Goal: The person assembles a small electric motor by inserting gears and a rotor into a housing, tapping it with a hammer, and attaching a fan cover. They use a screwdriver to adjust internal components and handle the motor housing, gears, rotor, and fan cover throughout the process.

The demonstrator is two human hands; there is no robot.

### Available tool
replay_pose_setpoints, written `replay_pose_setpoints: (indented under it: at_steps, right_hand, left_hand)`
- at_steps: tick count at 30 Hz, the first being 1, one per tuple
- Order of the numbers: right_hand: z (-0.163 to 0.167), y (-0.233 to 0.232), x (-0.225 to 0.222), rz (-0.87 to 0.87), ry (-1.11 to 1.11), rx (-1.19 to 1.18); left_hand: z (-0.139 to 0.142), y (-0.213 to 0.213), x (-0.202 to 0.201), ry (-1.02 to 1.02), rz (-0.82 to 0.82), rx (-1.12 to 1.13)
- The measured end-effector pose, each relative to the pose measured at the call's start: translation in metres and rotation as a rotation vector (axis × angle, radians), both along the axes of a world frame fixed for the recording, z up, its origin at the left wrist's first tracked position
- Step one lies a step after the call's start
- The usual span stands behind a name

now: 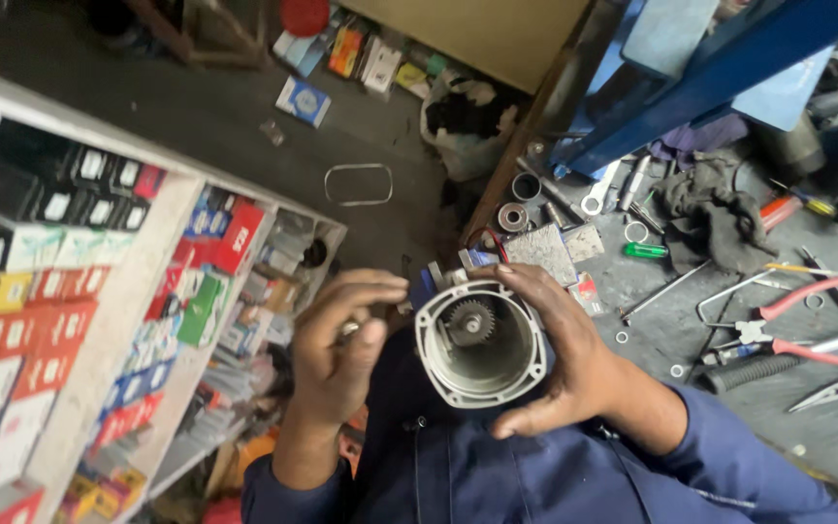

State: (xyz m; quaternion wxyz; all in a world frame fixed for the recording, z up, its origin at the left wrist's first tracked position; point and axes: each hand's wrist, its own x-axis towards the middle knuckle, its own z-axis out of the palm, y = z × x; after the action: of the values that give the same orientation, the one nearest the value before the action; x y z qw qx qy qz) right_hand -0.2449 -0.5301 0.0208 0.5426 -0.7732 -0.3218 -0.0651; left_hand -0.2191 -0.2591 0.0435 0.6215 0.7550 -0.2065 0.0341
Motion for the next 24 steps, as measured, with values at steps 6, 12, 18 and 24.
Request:
replay_pose_setpoints:
  at_steps: [6, 12, 18, 24]
  right_hand:
    - [-0.005, 0.041, -0.035, -0.138, 0.279, 0.282]
    - [-0.009, 0.1, -0.065, -0.491, 0.292, 0.376]
    - [-0.009, 0.154, -0.077, -0.814, 0.254, 0.359]
    - [-0.003, 0.165, -0.079, -0.916, 0.247, 0.297]
  left_hand:
    - [-0.031, 0.03, 0.019, 0.219, -0.308, 0.225]
    - [-0.06, 0.041, 0.027, 0.74, -0.65, -0.07]
    - [-0.057, 0.042, 0.046, 1.642, -0.716, -0.303]
    - [-0.061, 0.043, 0.047, 1.809, -0.748, -0.412]
